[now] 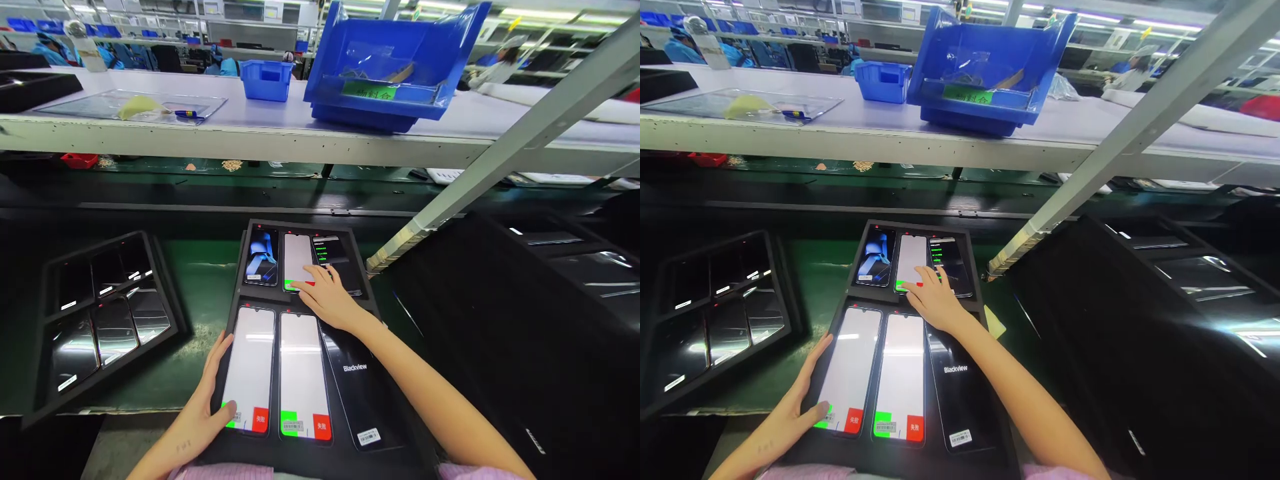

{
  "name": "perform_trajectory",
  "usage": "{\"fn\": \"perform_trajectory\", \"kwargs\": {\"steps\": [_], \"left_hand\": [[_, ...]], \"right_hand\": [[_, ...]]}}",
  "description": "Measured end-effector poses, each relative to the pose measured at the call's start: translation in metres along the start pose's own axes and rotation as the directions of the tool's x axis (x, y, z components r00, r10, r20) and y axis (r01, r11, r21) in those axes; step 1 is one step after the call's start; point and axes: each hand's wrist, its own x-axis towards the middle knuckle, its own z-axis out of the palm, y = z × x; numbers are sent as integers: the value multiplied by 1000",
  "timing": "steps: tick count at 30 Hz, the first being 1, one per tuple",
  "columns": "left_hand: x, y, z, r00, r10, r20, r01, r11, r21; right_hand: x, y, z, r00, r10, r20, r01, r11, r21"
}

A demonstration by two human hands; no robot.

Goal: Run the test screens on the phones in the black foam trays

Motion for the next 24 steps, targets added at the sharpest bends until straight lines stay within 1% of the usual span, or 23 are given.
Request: {"fn": "perform_trajectory", "kwargs": {"steps": [2, 4, 5, 8, 10, 11, 13, 17, 18, 19, 20, 22, 24], "left_hand": [[0, 3, 1, 1000, -10, -7, 11, 1000, 5], [1, 7, 2, 1000, -25, -3, 25, 1000, 9], [1, 9, 2, 1000, -27, -3, 27, 1000, 7], [2, 16, 1, 999, -41, 7, 41, 999, -5], [3, 19, 0, 998, -66, 15, 66, 998, -5], [4, 20, 0, 996, -82, 21, 82, 997, -5], [5, 20, -1, 995, -104, 12, 104, 994, -41], [11, 18, -3, 985, -156, -73, 133, 958, -253], [12, 18, -4, 982, -168, -88, 138, 951, -276], [14, 19, -5, 981, -174, -92, 144, 954, -262], [16, 20, -5, 982, -170, -86, 149, 966, -210], [22, 23, -7, 988, -140, -61, 137, 990, -46], [31, 25, -9, 994, -96, -48, 101, 990, 99]], "right_hand": [[-5, -10, -3, 1000, 25, -4, -25, 1000, 12], [-21, -26, -7, 1000, 23, -10, -23, 998, 60], [-31, -36, -9, 1000, -3, -5, 4, 996, 94], [-62, -66, -11, 986, -159, 39, 150, 971, 185], [-77, -79, -9, 973, -221, 71, 203, 957, 205], [-81, -82, -8, 970, -231, 79, 211, 956, 206], [-84, -82, -8, 972, -226, 68, 208, 958, 199], [-87, -68, -11, 981, -194, -8, 192, 963, 191], [-88, -65, -12, 980, -197, -13, 195, 961, 195], [-89, -63, -12, 980, -199, -15, 198, 959, 204], [-91, -61, -12, 979, -202, -19, 202, 955, 215], [-93, -60, -9, 979, -200, -42, 204, 951, 231], [-92, -59, -3, 982, -168, -83, 182, 961, 210]]}}
